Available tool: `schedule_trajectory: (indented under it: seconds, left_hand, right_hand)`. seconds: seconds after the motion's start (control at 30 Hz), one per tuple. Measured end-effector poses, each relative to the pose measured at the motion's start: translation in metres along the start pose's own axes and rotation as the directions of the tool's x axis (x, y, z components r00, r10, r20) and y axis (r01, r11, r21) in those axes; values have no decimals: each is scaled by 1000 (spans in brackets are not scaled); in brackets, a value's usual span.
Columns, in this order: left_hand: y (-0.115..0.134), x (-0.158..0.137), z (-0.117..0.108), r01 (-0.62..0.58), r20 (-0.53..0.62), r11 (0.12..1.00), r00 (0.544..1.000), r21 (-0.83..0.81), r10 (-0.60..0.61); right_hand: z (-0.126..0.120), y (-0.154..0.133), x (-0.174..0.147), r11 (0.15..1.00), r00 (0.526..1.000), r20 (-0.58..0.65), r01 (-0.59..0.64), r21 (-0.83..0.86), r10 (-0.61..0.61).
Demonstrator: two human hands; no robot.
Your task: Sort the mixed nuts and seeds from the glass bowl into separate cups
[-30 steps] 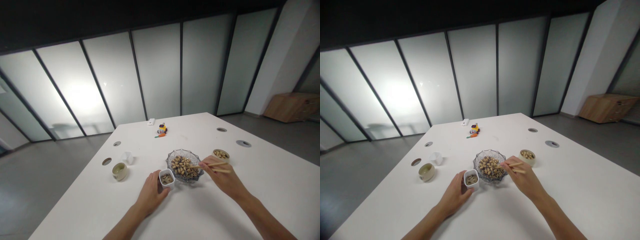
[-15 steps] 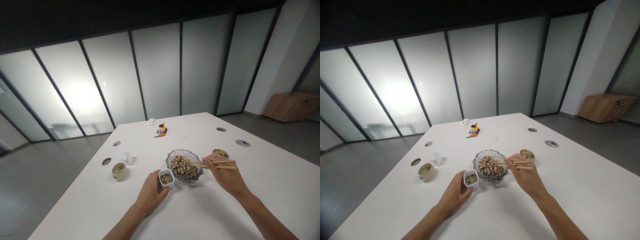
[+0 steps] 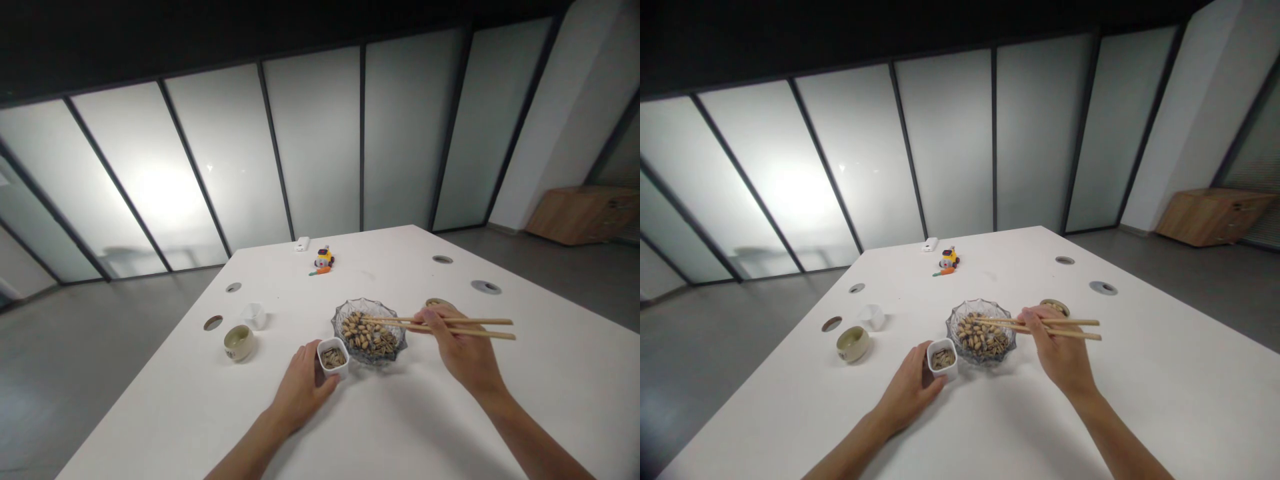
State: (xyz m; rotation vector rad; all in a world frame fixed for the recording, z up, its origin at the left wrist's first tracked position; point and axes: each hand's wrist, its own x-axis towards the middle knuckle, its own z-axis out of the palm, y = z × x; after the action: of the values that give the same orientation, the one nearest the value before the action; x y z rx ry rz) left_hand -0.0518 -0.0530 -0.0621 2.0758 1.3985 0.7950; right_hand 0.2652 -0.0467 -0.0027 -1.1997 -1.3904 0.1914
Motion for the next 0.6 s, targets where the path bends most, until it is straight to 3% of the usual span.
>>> schedule_trajectory:
  seconds: [0.13,0.23,0.3,0.47,0.6]
  left_hand:
    - [1,0,-1,10,10,1000,1000,0,-10]
    - [1,0,0,8,-5,1000,1000,-6,-8]
    - [1,0,0,5,-9,1000,1000,-15,-5]
    - [1,-1,0,26,5,1000,1000,-11,-26]
    - [1,0,1,22,5,1000,1000,-10,-22]
  right_hand:
    - [13,-13,-12,906,969,22,-240,350,248]
    - [23,-21,-22,879,952,157,-304,368,263]
    - [26,-25,-25,915,955,200,-273,298,219]
    - [23,-22,-23,993,990,133,-56,100,43]
    - [25,-17,-24,997,966,256,17,74,-36]
